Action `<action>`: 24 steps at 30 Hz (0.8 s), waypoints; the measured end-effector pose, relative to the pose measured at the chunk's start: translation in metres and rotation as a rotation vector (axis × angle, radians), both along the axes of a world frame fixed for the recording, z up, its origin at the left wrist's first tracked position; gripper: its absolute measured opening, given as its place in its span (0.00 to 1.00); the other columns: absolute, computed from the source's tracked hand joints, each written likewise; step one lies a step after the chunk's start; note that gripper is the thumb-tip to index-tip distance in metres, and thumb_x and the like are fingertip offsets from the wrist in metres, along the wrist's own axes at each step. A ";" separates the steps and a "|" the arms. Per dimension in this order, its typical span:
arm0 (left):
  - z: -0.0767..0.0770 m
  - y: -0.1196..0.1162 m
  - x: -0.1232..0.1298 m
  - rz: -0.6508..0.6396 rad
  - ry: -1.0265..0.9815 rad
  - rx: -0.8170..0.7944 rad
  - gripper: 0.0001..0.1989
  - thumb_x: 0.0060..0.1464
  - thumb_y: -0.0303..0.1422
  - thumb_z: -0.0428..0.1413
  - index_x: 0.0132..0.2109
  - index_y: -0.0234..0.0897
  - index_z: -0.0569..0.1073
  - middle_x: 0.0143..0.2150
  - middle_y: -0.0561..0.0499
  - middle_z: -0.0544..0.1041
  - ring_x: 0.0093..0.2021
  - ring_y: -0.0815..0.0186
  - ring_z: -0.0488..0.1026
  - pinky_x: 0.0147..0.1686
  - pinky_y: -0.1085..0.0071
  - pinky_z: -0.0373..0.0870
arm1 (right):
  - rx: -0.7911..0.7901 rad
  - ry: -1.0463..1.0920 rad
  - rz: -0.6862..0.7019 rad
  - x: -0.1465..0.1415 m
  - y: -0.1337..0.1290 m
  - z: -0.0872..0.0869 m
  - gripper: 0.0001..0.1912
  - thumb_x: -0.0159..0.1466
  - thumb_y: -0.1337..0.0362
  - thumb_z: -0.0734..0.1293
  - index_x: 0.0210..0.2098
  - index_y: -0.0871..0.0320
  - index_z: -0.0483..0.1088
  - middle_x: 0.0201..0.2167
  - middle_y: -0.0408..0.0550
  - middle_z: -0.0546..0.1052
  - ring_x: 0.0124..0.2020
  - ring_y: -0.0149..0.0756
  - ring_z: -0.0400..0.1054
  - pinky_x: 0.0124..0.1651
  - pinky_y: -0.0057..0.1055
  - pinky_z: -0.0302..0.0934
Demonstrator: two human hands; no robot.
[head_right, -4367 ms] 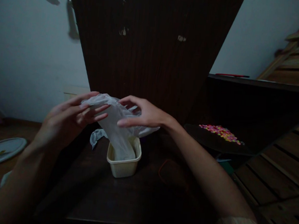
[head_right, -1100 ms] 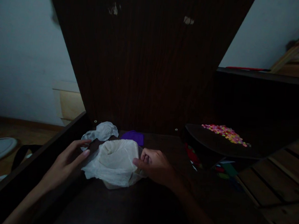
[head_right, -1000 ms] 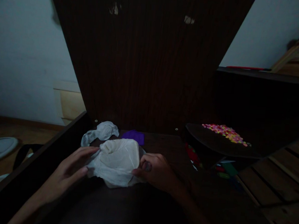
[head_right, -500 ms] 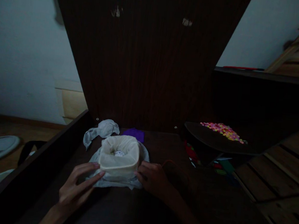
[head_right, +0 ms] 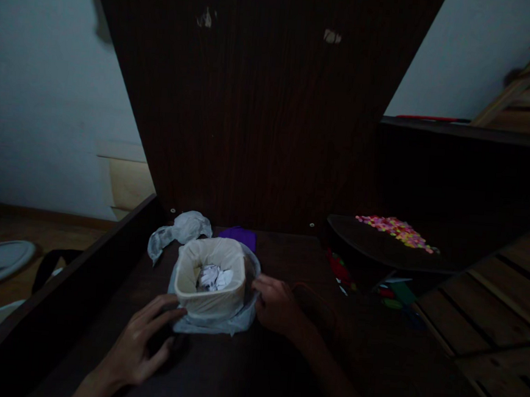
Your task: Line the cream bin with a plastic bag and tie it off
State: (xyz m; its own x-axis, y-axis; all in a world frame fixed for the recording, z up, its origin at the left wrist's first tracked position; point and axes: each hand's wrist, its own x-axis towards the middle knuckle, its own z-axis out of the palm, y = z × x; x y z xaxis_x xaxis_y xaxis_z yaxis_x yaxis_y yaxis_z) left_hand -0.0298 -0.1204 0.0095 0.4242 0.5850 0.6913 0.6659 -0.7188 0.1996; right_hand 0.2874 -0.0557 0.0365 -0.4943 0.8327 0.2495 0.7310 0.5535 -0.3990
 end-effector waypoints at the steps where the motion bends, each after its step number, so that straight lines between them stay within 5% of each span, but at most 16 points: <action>1: 0.004 0.000 -0.002 0.010 -0.018 -0.018 0.15 0.57 0.29 0.53 0.52 0.39 0.74 0.48 0.40 0.80 0.47 0.55 0.81 0.44 0.63 0.81 | 0.014 0.025 -0.004 0.002 0.002 0.014 0.15 0.58 0.78 0.61 0.36 0.58 0.75 0.35 0.48 0.78 0.37 0.37 0.73 0.42 0.32 0.64; 6: 0.043 0.010 0.002 0.105 -0.209 0.051 0.11 0.57 0.31 0.57 0.48 0.38 0.72 0.42 0.43 0.79 0.42 0.57 0.79 0.42 0.63 0.78 | 0.093 0.290 0.126 -0.016 0.007 0.092 0.10 0.65 0.71 0.61 0.36 0.57 0.74 0.35 0.48 0.78 0.37 0.37 0.72 0.42 0.32 0.65; 10: 0.081 0.029 0.016 -0.004 -0.169 0.024 0.10 0.62 0.31 0.55 0.49 0.37 0.74 0.48 0.43 0.78 0.50 0.55 0.75 0.50 0.59 0.74 | -0.046 0.082 0.412 -0.055 0.016 0.127 0.11 0.67 0.71 0.62 0.41 0.58 0.76 0.40 0.48 0.81 0.42 0.37 0.74 0.48 0.33 0.65; 13: 0.091 0.042 0.024 -0.002 -0.075 -0.058 0.09 0.64 0.33 0.54 0.48 0.37 0.76 0.51 0.42 0.78 0.55 0.52 0.72 0.55 0.54 0.71 | -0.125 -0.169 0.517 -0.080 0.033 0.127 0.10 0.68 0.66 0.66 0.47 0.59 0.76 0.45 0.53 0.81 0.46 0.41 0.75 0.50 0.35 0.66; 17: 0.083 0.048 0.027 -0.014 -0.021 -0.152 0.10 0.65 0.35 0.54 0.44 0.37 0.79 0.56 0.40 0.76 0.60 0.49 0.69 0.58 0.51 0.70 | -0.231 -0.380 0.505 -0.097 0.054 0.109 0.19 0.63 0.58 0.72 0.51 0.59 0.76 0.46 0.55 0.81 0.42 0.44 0.76 0.41 0.33 0.68; 24: 0.076 0.046 0.027 -0.055 -0.058 -0.184 0.13 0.66 0.34 0.51 0.34 0.37 0.75 0.54 0.40 0.78 0.61 0.49 0.69 0.58 0.51 0.71 | -0.303 -0.470 0.466 -0.124 0.063 0.072 0.09 0.48 0.71 0.76 0.23 0.58 0.73 0.16 0.37 0.70 0.18 0.30 0.64 0.24 0.27 0.59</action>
